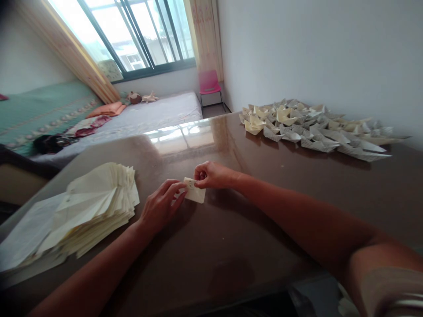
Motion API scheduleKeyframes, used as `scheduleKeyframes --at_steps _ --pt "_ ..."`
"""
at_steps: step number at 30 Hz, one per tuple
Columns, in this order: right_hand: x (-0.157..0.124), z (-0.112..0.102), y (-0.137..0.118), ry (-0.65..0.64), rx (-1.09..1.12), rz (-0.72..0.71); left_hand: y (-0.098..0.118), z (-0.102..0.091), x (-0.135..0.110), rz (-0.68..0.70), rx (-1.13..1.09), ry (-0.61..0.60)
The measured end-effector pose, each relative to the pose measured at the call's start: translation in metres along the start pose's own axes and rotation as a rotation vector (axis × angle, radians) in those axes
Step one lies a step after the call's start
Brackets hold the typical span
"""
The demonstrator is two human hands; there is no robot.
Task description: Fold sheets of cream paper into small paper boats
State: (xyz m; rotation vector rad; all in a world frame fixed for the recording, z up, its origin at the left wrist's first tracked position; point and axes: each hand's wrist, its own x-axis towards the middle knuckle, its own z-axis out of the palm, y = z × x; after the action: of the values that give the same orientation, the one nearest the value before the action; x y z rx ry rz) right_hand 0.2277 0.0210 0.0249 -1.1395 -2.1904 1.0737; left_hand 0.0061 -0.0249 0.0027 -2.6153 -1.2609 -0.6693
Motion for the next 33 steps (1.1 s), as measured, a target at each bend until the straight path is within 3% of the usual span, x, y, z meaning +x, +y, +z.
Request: scheduleKeyframes --at_steps 3,7,12,14,17,21,24,28,33 --pt "-0.004 0.006 -0.009 0.057 -0.067 -0.109 -0.003 0.001 0.001 -0.03 -0.074 0.06" --pt "-0.006 0.012 -0.014 0.172 -0.081 -0.262 -0.007 0.0 0.002 -0.006 -0.231 0.045" --pt "0.0 0.013 -0.002 0.225 -0.079 -0.322 -0.006 0.004 0.005 -0.3 -0.546 0.087" --pt "0.001 0.015 0.004 0.251 -0.111 -0.346 -0.005 0.007 0.006 -0.357 -0.62 0.068" --pt "-0.001 0.019 0.007 0.239 -0.282 -0.403 -0.006 0.01 0.007 -0.289 -0.598 0.04" --pt "-0.008 0.022 0.004 0.216 -0.738 -0.428 -0.01 0.009 0.007 -0.103 -0.295 0.123" --pt "-0.01 0.019 0.002 0.174 -0.94 -0.396 -0.011 0.006 0.006 0.045 -0.112 0.052" --pt "-0.008 0.007 0.005 -0.002 -0.922 -0.388 -0.011 0.007 0.003 0.118 -0.083 -0.124" --pt "-0.007 -0.015 0.011 -0.14 -0.71 -0.401 -0.012 0.009 0.002 0.078 -0.115 -0.176"
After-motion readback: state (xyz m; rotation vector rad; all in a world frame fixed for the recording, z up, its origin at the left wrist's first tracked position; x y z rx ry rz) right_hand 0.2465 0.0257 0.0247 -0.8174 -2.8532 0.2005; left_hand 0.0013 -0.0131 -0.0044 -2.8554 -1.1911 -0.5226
